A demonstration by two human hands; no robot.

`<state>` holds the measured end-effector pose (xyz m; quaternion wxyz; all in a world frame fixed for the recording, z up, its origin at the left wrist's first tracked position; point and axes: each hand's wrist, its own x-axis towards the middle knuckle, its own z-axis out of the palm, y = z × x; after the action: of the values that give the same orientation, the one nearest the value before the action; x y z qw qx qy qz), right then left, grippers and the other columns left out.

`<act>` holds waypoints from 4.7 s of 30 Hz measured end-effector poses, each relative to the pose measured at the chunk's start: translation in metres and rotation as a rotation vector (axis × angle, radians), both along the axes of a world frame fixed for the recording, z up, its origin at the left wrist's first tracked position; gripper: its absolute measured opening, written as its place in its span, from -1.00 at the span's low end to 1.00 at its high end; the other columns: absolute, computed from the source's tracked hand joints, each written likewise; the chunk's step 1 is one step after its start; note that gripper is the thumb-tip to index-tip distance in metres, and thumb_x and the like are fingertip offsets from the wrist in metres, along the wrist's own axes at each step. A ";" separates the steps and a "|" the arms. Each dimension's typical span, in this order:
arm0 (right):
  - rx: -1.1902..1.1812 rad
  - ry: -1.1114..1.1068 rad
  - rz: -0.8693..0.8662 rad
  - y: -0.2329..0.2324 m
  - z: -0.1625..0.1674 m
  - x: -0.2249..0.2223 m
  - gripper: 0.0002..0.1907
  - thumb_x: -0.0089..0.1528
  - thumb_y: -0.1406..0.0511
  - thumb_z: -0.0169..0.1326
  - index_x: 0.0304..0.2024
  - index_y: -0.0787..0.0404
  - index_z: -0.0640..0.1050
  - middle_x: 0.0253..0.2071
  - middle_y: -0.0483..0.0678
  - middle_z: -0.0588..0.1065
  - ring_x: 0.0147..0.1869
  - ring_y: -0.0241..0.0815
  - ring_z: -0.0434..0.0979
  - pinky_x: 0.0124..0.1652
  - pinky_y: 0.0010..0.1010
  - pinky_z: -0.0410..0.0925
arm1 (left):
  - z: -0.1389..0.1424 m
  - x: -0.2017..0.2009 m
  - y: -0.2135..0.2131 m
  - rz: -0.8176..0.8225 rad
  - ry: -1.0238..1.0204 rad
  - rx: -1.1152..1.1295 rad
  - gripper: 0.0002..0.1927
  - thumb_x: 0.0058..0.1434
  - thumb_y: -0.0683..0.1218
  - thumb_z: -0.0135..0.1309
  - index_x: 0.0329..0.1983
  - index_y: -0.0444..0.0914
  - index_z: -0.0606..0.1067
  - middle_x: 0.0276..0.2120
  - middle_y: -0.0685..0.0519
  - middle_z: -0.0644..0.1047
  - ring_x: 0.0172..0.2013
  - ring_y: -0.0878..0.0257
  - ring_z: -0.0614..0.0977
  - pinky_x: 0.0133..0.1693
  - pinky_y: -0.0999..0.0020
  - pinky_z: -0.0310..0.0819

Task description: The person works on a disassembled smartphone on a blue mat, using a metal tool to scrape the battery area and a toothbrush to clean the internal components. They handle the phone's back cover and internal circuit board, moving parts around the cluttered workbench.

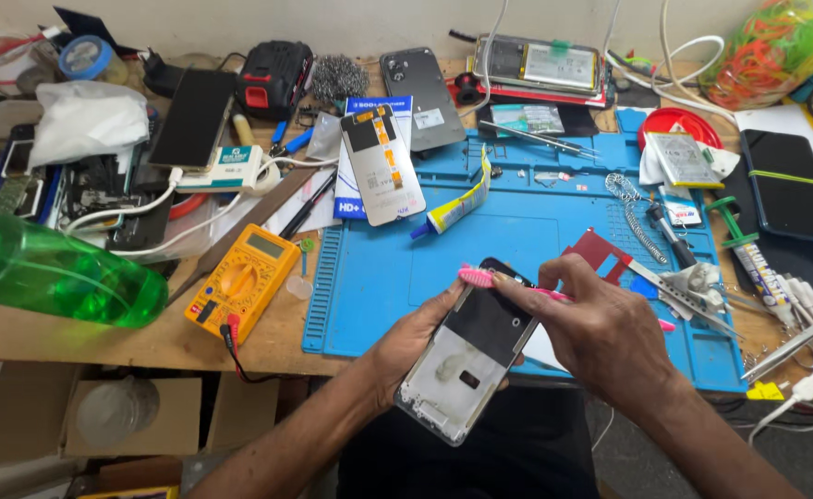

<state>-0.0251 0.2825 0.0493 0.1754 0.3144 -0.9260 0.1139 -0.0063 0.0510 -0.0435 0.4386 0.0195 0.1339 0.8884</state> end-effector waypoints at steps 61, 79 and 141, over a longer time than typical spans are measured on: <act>-0.233 -0.131 -0.235 0.008 0.015 0.036 -0.58 0.26 0.34 0.13 0.15 -0.16 0.60 -0.22 -0.04 0.51 -0.32 -0.11 0.57 -0.35 -0.24 0.43 | 0.008 0.004 -0.004 0.093 -0.042 -0.082 -0.31 0.52 0.29 -0.28 0.43 -0.30 0.33 0.04 -0.37 0.55 -0.10 -0.09 0.71 -0.15 0.08 0.70; -0.078 0.074 -0.425 0.076 -0.037 0.031 -0.59 0.28 0.37 0.27 0.19 0.09 0.62 -0.06 0.02 0.51 0.01 -0.02 0.52 0.01 -0.16 0.40 | 0.059 -0.022 0.018 0.468 2.141 -1.669 -0.08 0.23 0.16 0.25 0.52 -0.26 0.12 0.15 -0.13 0.41 -0.08 0.02 0.48 -0.12 0.07 0.40; -0.149 -0.510 -0.182 0.016 -0.012 -0.002 -0.61 0.24 0.16 0.13 0.06 0.20 0.60 -0.18 0.04 0.54 -0.22 -0.02 0.60 -0.27 -0.22 0.48 | 0.049 0.017 -0.005 0.578 1.469 -1.816 -0.30 0.13 0.23 0.26 0.15 -0.34 0.48 -0.05 -0.10 0.42 -0.04 0.02 0.38 -0.07 0.04 0.23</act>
<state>-0.0269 0.2989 0.0376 -0.0313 0.1772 -0.9537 0.2411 0.0105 0.0461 0.0057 -0.1041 0.1742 0.9281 0.3122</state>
